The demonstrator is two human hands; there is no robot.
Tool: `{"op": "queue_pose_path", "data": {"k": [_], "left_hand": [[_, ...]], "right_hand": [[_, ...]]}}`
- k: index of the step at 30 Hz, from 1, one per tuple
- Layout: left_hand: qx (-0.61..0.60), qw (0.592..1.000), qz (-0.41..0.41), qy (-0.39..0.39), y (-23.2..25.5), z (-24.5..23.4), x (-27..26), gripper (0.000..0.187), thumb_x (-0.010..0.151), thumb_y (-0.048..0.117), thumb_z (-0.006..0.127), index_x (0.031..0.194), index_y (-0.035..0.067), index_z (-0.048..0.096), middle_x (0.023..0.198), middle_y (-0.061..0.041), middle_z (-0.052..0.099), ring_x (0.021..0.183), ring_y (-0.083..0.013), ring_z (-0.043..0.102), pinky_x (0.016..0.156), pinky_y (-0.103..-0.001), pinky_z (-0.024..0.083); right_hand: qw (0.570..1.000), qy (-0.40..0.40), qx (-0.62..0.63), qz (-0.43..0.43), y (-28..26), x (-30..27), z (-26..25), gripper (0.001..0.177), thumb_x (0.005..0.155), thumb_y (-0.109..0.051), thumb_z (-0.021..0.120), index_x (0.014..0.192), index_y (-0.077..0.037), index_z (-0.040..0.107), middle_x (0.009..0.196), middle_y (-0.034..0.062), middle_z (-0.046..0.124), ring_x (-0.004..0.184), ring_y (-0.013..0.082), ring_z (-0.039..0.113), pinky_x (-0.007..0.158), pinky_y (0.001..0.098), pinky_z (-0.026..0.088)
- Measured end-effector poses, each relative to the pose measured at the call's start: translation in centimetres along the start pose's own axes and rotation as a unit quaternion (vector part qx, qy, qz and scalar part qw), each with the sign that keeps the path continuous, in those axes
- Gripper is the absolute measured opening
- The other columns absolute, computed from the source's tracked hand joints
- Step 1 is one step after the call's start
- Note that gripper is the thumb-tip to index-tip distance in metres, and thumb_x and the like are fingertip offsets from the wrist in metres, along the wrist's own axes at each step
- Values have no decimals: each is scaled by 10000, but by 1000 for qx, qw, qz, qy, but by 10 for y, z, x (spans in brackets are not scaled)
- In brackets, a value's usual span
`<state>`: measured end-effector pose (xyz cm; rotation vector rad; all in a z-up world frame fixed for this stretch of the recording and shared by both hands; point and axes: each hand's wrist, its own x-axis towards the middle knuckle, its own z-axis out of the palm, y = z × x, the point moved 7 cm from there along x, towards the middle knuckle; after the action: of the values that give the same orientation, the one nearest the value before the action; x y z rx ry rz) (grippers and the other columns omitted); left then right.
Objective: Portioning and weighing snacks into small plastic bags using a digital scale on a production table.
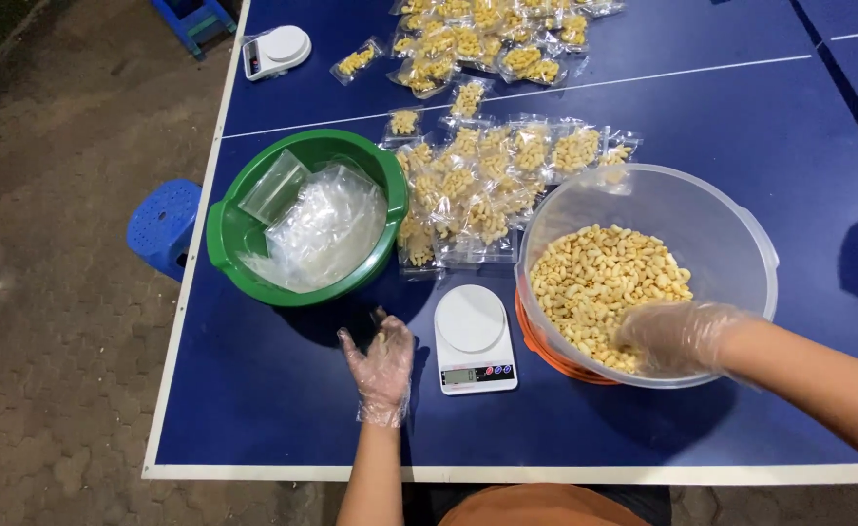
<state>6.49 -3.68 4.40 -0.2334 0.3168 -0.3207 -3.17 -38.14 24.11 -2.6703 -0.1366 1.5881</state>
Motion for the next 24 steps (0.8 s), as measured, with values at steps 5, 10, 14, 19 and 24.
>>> {"op": "queue_pose_path", "data": {"k": [5, 10, 14, 19, 24], "left_hand": [[21, 1000, -12, -3, 0, 0, -1, 676, 897, 498, 753, 1320, -6, 600, 1090, -182, 629, 1052, -308, 628, 1012, -477, 534], [21, 1000, -12, 9, 2, -4, 2, 655, 900, 485, 749, 1296, -14, 602, 1064, -170, 614, 1024, -288, 614, 1013, -471, 521], [17, 999, -19, 34, -6, 5, 6, 597, 905, 458, 744, 1217, -37, 627, 987, -159, 593, 945, -264, 591, 971, -417, 515], [-5, 994, -110, -24, 1, -6, 15, 383, 906, 408, 743, 1024, 80, 585, 757, 1, 467, 691, -122, 492, 709, -254, 478], [-47, 983, -152, -95, 7, -14, 19, 281, 963, 372, 711, 970, 118, 589, 685, 42, 459, 603, -88, 483, 582, -243, 451]], "right_hand": [[996, 28, -73, 35, 11, 12, 4, 233, 897, -59, 472, 773, -237, 557, 719, -104, 468, 684, 78, 385, 625, 201, 361], [839, 97, 523, 118, -13, -54, -37, 73, 913, -141, 529, 935, -90, 482, 985, 68, 489, 930, 236, 434, 1041, 479, 532], [989, 129, -52, 57, 16, -10, -32, 260, 1082, -401, 423, 1042, -241, 625, 780, -77, 650, 656, 54, 634, 668, 224, 585], [973, 223, -44, 41, 28, -11, -37, 268, 1058, -402, 420, 895, -250, 570, 855, -60, 645, 734, 126, 622, 701, 306, 509], [931, 357, -37, 71, 8, -36, -50, 416, 1008, -291, 557, 1418, -265, 497, 1143, 52, 753, 868, 226, 809, 724, 396, 713]]}}
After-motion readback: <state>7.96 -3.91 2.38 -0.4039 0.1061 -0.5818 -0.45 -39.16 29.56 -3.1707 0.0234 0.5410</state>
